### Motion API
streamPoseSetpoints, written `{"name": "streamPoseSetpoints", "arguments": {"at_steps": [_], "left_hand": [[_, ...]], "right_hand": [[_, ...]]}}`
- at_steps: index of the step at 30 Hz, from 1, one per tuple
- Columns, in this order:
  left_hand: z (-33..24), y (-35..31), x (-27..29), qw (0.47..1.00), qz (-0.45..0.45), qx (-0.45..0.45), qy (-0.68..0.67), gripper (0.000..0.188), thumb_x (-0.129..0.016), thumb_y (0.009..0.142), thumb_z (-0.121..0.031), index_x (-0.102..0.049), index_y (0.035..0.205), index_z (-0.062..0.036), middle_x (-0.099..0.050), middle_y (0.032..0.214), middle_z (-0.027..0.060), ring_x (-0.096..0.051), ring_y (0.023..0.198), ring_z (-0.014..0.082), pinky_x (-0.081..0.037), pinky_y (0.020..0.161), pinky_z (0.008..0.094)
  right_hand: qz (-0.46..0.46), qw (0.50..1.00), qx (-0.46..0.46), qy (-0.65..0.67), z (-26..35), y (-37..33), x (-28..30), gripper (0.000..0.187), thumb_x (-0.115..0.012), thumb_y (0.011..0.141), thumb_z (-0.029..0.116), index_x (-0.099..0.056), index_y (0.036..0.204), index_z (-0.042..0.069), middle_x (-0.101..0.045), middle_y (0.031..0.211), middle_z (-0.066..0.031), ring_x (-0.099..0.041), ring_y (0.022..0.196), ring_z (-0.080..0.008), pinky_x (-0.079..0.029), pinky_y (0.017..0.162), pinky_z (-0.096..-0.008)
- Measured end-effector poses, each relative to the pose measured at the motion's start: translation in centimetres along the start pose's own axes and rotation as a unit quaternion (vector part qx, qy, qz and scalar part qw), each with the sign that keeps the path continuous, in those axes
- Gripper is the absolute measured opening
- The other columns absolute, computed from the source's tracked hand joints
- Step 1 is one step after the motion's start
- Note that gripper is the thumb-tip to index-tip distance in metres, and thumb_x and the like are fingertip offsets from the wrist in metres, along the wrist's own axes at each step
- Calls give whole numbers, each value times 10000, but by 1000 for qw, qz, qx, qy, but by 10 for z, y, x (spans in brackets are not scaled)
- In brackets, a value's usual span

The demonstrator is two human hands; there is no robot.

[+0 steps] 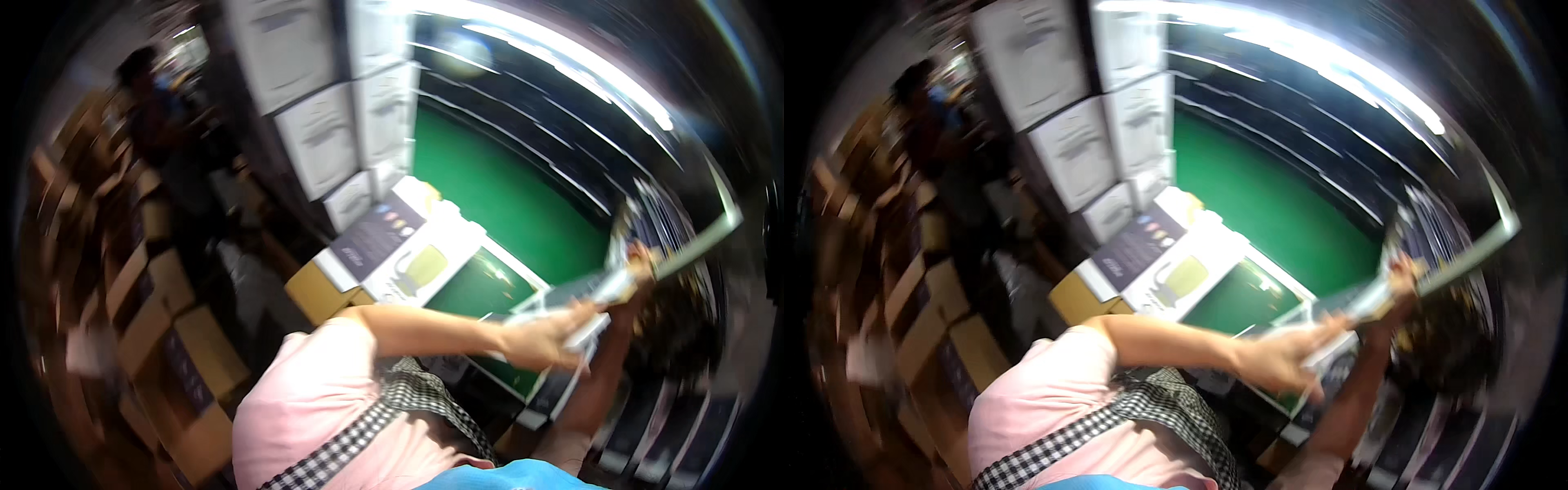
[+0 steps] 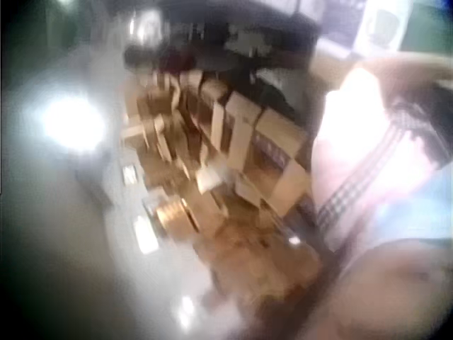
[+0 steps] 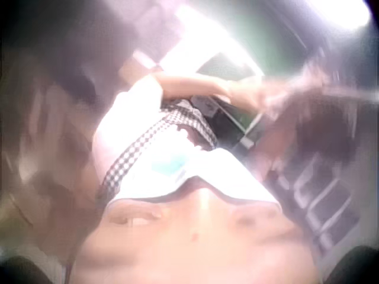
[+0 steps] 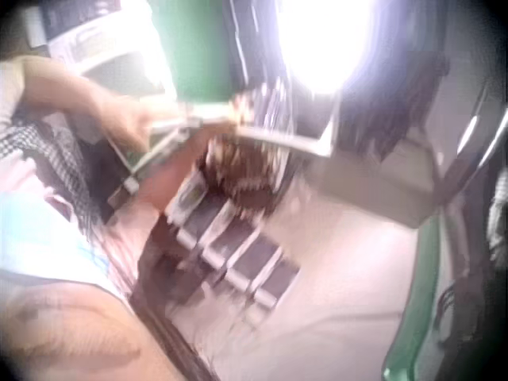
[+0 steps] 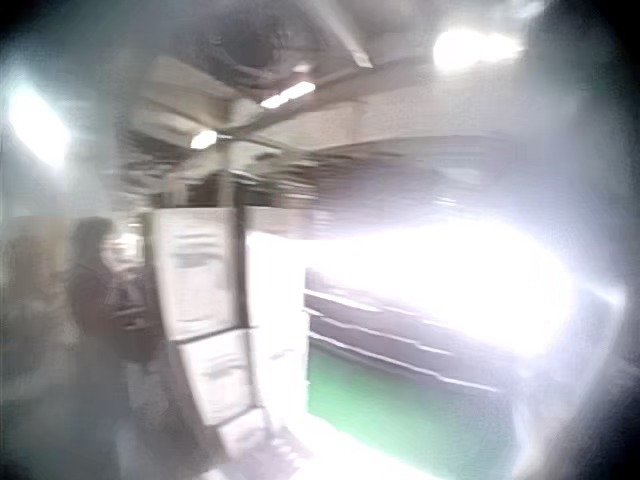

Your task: The person takes items wrapped in plastic from a shelf, puts them into boxes, stacks the boxes on a table, and then moves to a separate area to fold larger flat cardboard into box shapes and place packaged items inside.

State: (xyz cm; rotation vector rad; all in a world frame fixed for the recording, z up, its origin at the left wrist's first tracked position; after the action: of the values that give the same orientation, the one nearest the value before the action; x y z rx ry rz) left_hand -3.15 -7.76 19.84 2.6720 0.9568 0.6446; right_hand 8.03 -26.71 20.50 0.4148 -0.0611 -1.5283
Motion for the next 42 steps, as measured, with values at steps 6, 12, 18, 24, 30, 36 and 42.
{"name": "streamPoseSetpoints", "arguments": {"at_steps": [6,12,18,24,30,36,42], "left_hand": [[-17,-3,36,993,-20,85,-76,701,-544,982,-357,-258,1451,78,-323,1487,277,-372,1359,333,-328,1100,354],[38,-10,104,912,-356,111,-168,426,-437,1036,-384,-596,1075,9,-633,919,116,-573,921,164,-465,839,324],[33,-7,70,955,-293,27,-34,656,-389,1025,-455,-236,1495,-25,-291,1518,245,-290,1419,347,-222,1172,405],[96,-34,103,853,-508,0,-121,562,-407,1038,-419,-434,1372,33,-576,1186,155,-520,1102,176,-394,1005,292],[153,-36,112,836,-485,-15,-255,510,-447,1034,-378,-476,1351,20,-579,1201,38,-522,1080,131,-407,980,284],[122,-52,120,835,-515,114,-155,437,-383,1061,-331,-471,1359,-23,-588,1023,50,-548,824,91,-473,693,241],[93,-25,94,963,-92,137,214,717,-625,813,-665,-526,1375,-231,11,1497,433,-39,1386,610,-152,1151,547]], "right_hand": [[-187,982,-17,-16,-7,8,76,348,-528,909,128,-563,1233,5,-630,1107,-108,-582,1040,-186,-421,971,-292],[145,979,-5,-144,29,-23,15,565,-524,877,137,-409,1406,-28,-551,1302,-197,-541,1197,-263,-385,1055,-348],[85,889,62,-445,5,-29,-81,843,-592,916,374,-125,1530,34,-424,1417,-245,-430,1318,-371,-295,1110,-450],[103,822,162,-536,-97,-33,-82,1138,-555,706,809,-275,1495,37,-383,1472,-210,-359,1354,-362,-189,1108,-531],[207,844,115,-481,-71,-57,-98,982,-296,830,829,-504,1389,49,-416,1488,-166,-213,1460,-355,6,1174,-521],[190,912,137,-338,-81,-71,-93,890,-378,868,743,-467,1391,28,-515,1407,-160,-315,1423,-314,-26,1179,-522],[-47,892,205,-399,-100,-80,-84,395,-649,690,-20,-623,1084,-2,-660,1019,-206,-605,1019,-397,-449,930,-431]]}}
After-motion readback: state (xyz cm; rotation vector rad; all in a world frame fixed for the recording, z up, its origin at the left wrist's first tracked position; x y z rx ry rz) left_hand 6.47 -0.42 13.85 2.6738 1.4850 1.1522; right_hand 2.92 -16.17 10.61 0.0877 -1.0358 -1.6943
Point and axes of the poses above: each hand's wrist, its own y-axis towards the middle knuckle, its own x-axis out of the back of the hand, z = x × y, the point moved 3 cm from there along y, towards the middle knuckle
